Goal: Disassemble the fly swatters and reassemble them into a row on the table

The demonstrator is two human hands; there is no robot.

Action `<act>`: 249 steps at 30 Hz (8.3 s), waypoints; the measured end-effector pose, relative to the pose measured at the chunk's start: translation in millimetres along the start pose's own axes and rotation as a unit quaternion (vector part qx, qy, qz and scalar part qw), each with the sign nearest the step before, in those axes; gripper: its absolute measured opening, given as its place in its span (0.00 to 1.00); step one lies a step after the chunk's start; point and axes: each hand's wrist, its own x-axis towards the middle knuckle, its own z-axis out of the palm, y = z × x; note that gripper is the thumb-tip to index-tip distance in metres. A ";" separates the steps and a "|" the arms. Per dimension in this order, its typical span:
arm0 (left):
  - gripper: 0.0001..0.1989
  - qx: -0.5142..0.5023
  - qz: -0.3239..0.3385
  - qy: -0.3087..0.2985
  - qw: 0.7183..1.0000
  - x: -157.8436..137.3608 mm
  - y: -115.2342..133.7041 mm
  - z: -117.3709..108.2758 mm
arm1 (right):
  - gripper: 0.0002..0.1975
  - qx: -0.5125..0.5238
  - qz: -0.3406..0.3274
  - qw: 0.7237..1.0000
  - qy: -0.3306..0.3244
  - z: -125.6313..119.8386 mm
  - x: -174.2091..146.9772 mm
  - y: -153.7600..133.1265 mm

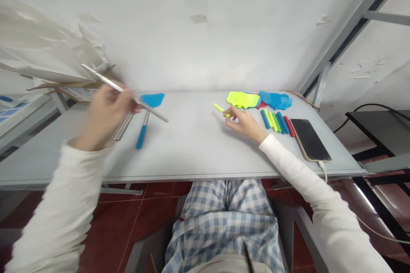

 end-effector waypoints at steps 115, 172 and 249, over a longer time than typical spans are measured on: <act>0.14 -0.504 -0.438 -0.334 0.666 -27.2 -40.0 129.4 | 0.36 -0.229 0.056 0.968 -0.089 23.0 -6.6 22.1; 0.08 -0.486 -0.340 -0.403 0.697 -30.5 -48.9 128.9 | 0.42 -0.010 0.287 0.944 -0.164 -12.4 37.8 35.0; 0.21 -0.033 0.080 -0.432 0.898 -4.2 -41.8 114.9 | 0.26 0.333 0.167 0.926 0.059 -44.9 31.2 59.3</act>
